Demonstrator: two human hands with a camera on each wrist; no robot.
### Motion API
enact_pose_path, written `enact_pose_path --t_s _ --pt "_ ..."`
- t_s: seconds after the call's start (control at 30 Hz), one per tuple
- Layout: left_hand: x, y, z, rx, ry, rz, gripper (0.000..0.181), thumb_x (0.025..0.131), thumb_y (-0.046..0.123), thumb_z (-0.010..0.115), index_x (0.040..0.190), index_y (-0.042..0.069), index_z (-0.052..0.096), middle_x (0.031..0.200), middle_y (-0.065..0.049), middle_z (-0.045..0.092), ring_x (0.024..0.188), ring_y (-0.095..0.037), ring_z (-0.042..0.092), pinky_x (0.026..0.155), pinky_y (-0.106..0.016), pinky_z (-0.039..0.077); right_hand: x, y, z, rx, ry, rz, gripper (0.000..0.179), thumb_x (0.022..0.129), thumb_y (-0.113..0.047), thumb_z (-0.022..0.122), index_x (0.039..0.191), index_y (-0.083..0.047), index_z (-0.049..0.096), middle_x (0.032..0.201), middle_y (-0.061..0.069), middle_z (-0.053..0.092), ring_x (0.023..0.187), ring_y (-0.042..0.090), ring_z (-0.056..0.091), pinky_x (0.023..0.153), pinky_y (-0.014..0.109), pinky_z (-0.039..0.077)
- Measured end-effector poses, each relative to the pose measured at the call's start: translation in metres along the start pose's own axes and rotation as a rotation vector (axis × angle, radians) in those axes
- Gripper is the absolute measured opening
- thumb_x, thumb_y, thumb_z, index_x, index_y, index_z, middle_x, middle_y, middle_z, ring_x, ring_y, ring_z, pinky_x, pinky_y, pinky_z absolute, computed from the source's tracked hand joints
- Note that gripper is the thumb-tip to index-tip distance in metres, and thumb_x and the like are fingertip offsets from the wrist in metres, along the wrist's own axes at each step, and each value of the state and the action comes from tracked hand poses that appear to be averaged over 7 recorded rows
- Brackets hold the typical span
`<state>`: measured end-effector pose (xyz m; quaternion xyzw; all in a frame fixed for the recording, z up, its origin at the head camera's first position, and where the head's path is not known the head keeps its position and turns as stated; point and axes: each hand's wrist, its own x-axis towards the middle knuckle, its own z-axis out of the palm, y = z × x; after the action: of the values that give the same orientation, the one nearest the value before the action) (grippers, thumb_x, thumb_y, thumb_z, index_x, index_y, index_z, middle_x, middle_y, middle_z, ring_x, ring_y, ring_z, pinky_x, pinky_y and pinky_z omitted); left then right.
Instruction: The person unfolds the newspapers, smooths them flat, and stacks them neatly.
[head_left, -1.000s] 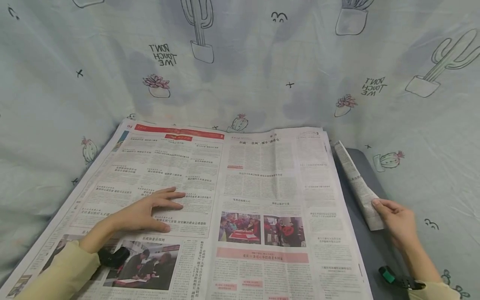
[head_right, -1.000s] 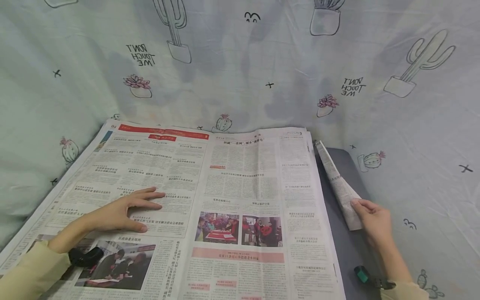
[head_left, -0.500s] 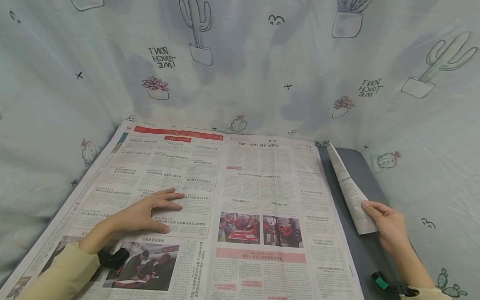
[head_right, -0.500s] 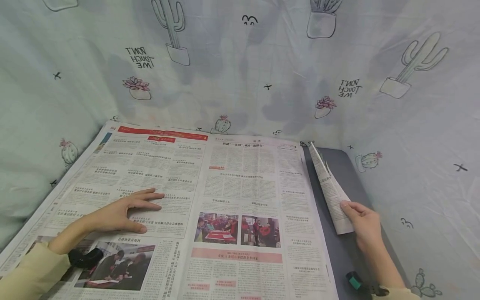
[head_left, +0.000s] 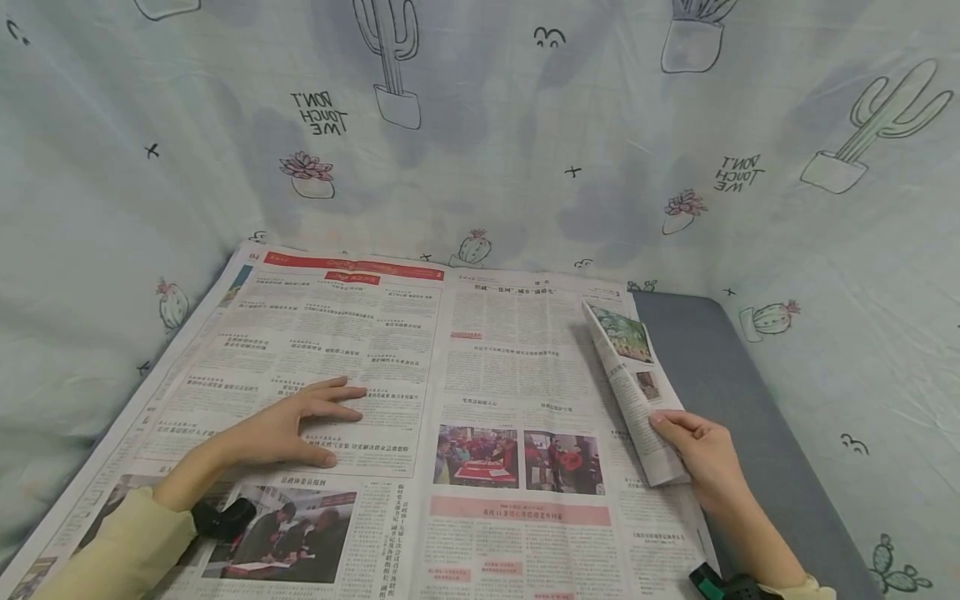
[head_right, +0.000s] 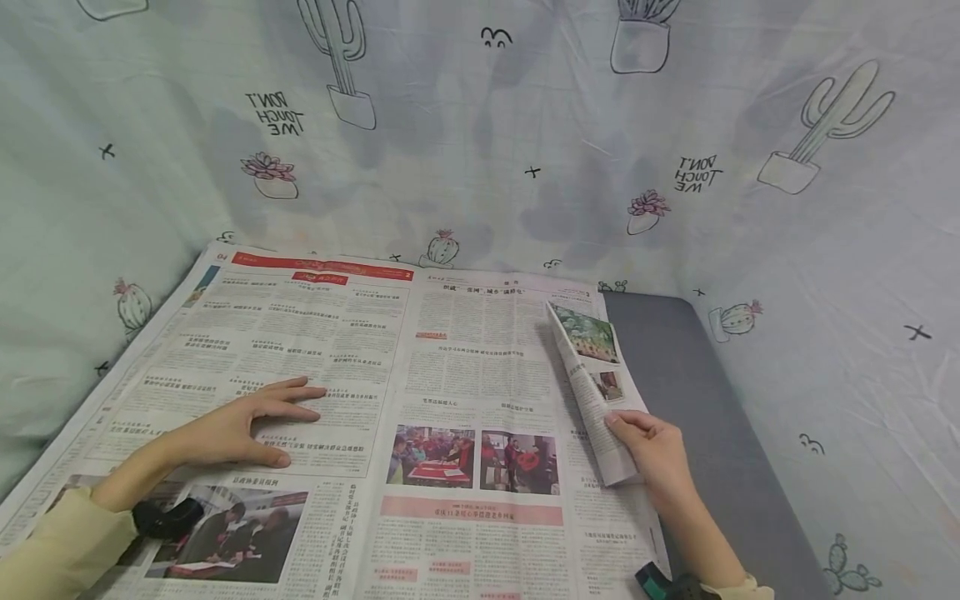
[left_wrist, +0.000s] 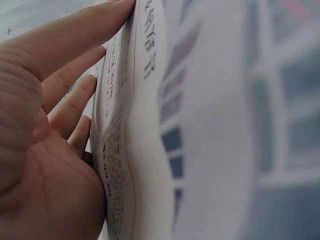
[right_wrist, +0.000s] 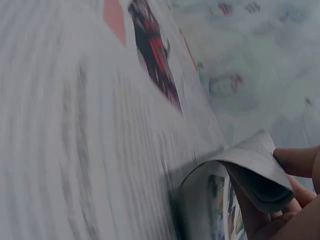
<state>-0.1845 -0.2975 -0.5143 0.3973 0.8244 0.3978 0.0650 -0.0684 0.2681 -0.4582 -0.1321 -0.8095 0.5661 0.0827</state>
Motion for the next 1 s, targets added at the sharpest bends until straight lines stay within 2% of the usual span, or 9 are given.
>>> enact_pose_path --t_s 0.13,0.3,0.43,0.7,0.87,1.0 --pt "0.0 0.0 0.0 0.001 0.001 0.001 0.057 0.075 0.036 0.086 0.127 0.022 0.067 0.151 -0.003 0.042 0.145 -0.034 0.017 0.106 -0.065 0.016 -0.008 -0.01 0.031 0.064 -0.042 0.063 0.05 0.088 -0.037 0.075 0.118 0.003 0.068 0.108 0.005 0.068 0.092 0.016 0.064 0.073 0.034 0.055" --pt "0.0 0.0 0.001 -0.004 -0.002 0.0 0.057 0.075 0.037 0.086 0.128 0.022 0.067 0.152 -0.004 0.041 0.145 -0.036 0.016 0.104 -0.069 0.016 -0.014 -0.02 0.069 0.147 -0.081 0.116 0.038 0.087 -0.027 0.078 0.109 0.003 0.073 0.102 0.009 0.07 0.085 0.021 0.065 0.069 0.035 0.055" --pt "0.0 0.001 0.0 -0.001 0.0 -0.003 0.058 0.075 0.037 0.086 0.127 0.021 0.067 0.152 -0.004 0.041 0.144 -0.036 0.016 0.104 -0.069 0.016 -0.018 -0.026 0.1 0.21 -0.132 0.112 0.031 0.087 -0.019 0.077 0.106 0.004 0.073 0.098 0.012 0.07 0.08 0.023 0.067 0.065 0.035 0.056" --pt "0.0 0.003 -0.002 0.001 -0.001 -0.002 0.057 0.076 0.036 0.086 0.128 0.021 0.067 0.151 -0.002 0.042 0.145 -0.035 0.017 0.105 -0.068 0.016 -0.033 -0.041 0.162 0.246 -0.238 0.096 0.03 0.089 -0.02 0.076 0.107 0.003 0.073 0.101 0.012 0.069 0.08 0.023 0.067 0.064 0.036 0.055" --pt "-0.001 0.0 -0.001 0.006 0.004 -0.003 0.057 0.076 0.036 0.086 0.127 0.022 0.067 0.151 -0.002 0.042 0.145 -0.033 0.017 0.106 -0.066 0.017 -0.033 -0.044 0.195 0.227 -0.205 0.065 0.026 0.088 -0.021 0.076 0.102 0.001 0.076 0.103 0.008 0.068 0.087 0.019 0.064 0.071 0.033 0.054" --pt "0.0 0.0 0.0 0.028 0.01 -0.006 0.053 0.079 0.036 0.084 0.127 0.023 0.067 0.15 -0.001 0.043 0.144 -0.033 0.019 0.106 -0.065 0.017 -0.033 -0.042 0.213 0.216 -0.176 0.046 0.021 0.087 -0.018 0.077 0.097 -0.001 0.077 0.102 0.007 0.068 0.091 0.018 0.062 0.075 0.031 0.052"
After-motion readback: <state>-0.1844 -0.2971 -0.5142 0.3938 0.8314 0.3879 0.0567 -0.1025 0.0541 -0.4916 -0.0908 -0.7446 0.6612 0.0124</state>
